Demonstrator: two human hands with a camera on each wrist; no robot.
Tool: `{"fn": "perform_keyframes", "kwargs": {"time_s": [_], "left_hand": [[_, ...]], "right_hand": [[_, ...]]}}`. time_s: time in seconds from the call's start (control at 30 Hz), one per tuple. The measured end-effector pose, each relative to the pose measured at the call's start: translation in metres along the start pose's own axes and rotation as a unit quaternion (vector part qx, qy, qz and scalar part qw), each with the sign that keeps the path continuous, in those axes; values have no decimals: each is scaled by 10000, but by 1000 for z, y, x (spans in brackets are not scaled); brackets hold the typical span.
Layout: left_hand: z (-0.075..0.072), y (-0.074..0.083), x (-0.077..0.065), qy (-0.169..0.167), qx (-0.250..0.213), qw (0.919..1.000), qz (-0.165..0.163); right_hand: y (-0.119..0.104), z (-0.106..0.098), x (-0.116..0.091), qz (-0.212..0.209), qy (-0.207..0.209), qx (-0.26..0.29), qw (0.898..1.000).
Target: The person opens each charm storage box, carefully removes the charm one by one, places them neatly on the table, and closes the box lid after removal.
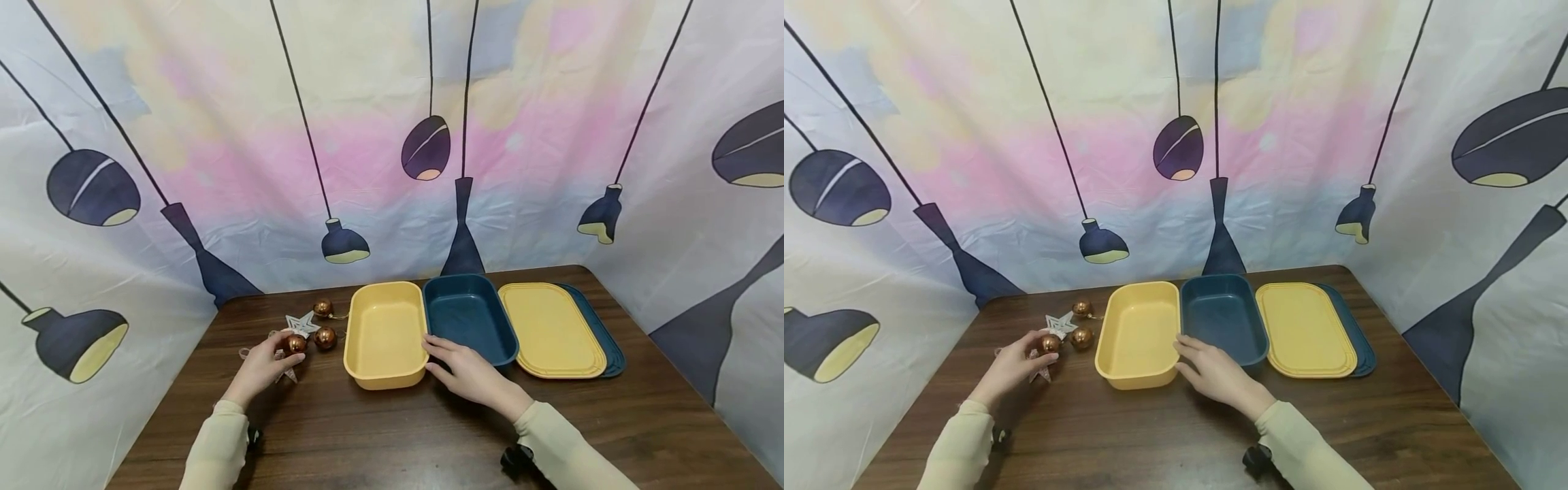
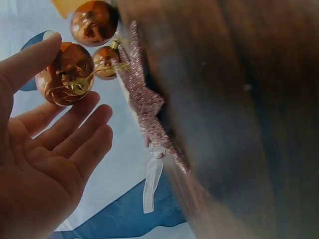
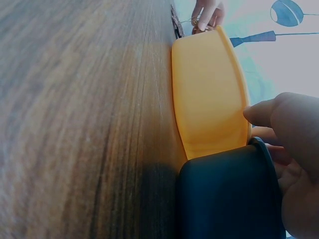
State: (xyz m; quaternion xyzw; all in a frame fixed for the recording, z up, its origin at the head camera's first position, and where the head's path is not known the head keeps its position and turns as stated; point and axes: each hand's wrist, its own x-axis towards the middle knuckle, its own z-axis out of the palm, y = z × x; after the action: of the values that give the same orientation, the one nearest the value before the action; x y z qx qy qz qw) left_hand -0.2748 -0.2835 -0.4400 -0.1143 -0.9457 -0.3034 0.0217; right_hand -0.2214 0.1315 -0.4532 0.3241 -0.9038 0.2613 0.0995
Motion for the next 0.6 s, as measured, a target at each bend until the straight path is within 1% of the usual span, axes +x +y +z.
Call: {"fn": "perform_keyframes", "kwargs": {"time_s": [0.13, 0.33, 0.6], "left_hand": [[5, -3, 0, -132, 60, 9999, 0], [12, -3, 0, -253, 329, 9990, 155], [12, 1, -1, -366, 467, 9981, 147]], "right_hand": [[-1, -1, 0, 38, -13, -11, 10000], [-2, -3, -1, 45, -4, 44, 10000], [-2, -2, 0, 23, -10, 44, 10000]]}}
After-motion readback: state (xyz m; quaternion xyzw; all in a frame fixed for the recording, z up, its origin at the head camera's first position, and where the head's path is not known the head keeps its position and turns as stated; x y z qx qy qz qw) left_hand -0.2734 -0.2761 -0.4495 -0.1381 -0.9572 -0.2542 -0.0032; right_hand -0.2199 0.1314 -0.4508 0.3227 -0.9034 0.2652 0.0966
